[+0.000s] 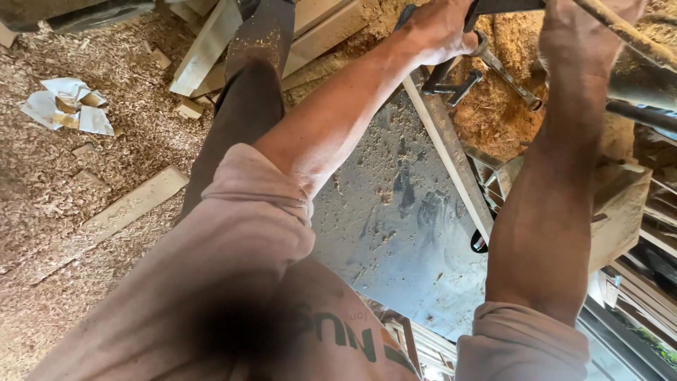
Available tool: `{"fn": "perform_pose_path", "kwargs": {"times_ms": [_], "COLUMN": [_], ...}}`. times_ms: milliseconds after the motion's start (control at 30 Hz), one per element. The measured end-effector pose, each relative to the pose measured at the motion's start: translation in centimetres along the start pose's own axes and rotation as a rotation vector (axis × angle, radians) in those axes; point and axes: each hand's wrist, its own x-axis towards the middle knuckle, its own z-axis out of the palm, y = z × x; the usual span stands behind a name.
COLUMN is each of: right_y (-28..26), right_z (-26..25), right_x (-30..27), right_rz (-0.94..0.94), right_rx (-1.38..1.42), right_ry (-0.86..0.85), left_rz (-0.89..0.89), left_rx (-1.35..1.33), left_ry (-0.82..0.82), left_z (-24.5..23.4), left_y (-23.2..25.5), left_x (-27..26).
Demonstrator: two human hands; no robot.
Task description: Feeding a wooden plank through a table saw and performing machine adjustments using a wrench and a square.
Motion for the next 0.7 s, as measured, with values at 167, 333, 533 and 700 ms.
{"fn": "perform_pose_path", "kwargs": {"times_ms": [167, 333, 533, 700], "right_y": [1.3, 2.0, 3.9, 3.9], "right_z": [-0.9, -0.1, 1.3, 0.9], "right_x": [-1.5, -2.9, -2.0, -4.2], "right_rz": [-0.332, -0.489, -0.581, -0.701], "right_rx": [0.497, 0.633, 0.551, 0.682], "right_ry": [0.355, 0.333, 0.464, 0.459], "left_rz": [0.028, -0.112, -0.099, -0.028], "left_rx": [-0.057, -0.056, -0.022, 0.042], "left_ry": [0.042, -0.085, -0.127, -0.081], "left_z": [0.5, -0.7, -1.2, -0.2], "left_y": [-0.4, 1.6, 2.2, 1.3], "left_x": [0.9, -0.7, -1.4, -0.5]}}
